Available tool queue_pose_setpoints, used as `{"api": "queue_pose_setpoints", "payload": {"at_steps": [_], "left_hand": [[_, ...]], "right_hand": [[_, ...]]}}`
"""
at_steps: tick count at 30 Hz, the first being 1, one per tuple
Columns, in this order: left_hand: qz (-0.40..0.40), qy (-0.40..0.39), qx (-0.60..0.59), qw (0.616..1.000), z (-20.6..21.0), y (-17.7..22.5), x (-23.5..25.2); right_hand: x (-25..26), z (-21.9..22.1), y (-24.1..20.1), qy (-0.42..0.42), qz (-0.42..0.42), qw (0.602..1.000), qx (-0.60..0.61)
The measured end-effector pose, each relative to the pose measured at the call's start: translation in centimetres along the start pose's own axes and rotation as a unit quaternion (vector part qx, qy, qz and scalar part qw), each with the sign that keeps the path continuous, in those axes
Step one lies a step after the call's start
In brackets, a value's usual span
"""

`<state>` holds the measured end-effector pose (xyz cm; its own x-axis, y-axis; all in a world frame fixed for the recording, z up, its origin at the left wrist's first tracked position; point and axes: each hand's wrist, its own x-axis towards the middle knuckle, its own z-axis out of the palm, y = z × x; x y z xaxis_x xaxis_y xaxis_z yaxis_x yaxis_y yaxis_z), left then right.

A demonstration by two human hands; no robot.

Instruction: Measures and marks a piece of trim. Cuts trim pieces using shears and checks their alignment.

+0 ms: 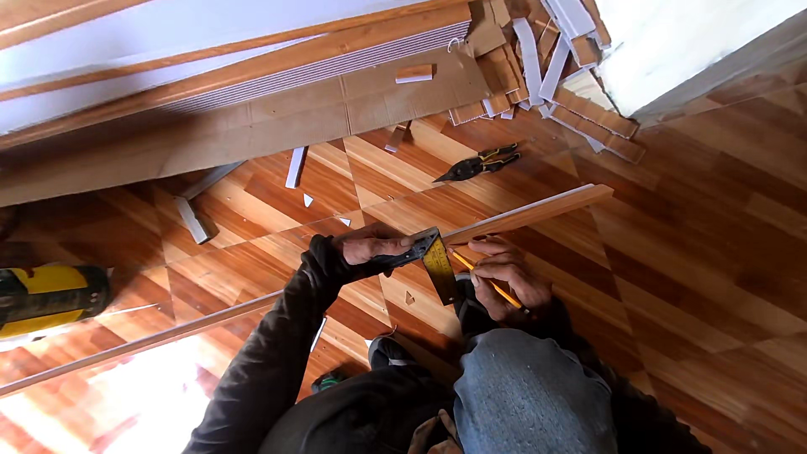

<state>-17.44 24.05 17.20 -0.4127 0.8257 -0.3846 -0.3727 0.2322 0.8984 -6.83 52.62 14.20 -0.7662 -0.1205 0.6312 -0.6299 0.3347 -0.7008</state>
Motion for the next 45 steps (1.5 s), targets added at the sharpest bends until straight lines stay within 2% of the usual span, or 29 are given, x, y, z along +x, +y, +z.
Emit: {"api": "queue_pose_setpoints", "payload": {"at_steps": [45], "left_hand": [[0.004, 0.001, -0.004, 1.000, 0.12, 0.01, -0.07]], "right_hand": [[0.02, 0.21, -0.02, -0.008, -0.033, 0.999, -0.023]]}}
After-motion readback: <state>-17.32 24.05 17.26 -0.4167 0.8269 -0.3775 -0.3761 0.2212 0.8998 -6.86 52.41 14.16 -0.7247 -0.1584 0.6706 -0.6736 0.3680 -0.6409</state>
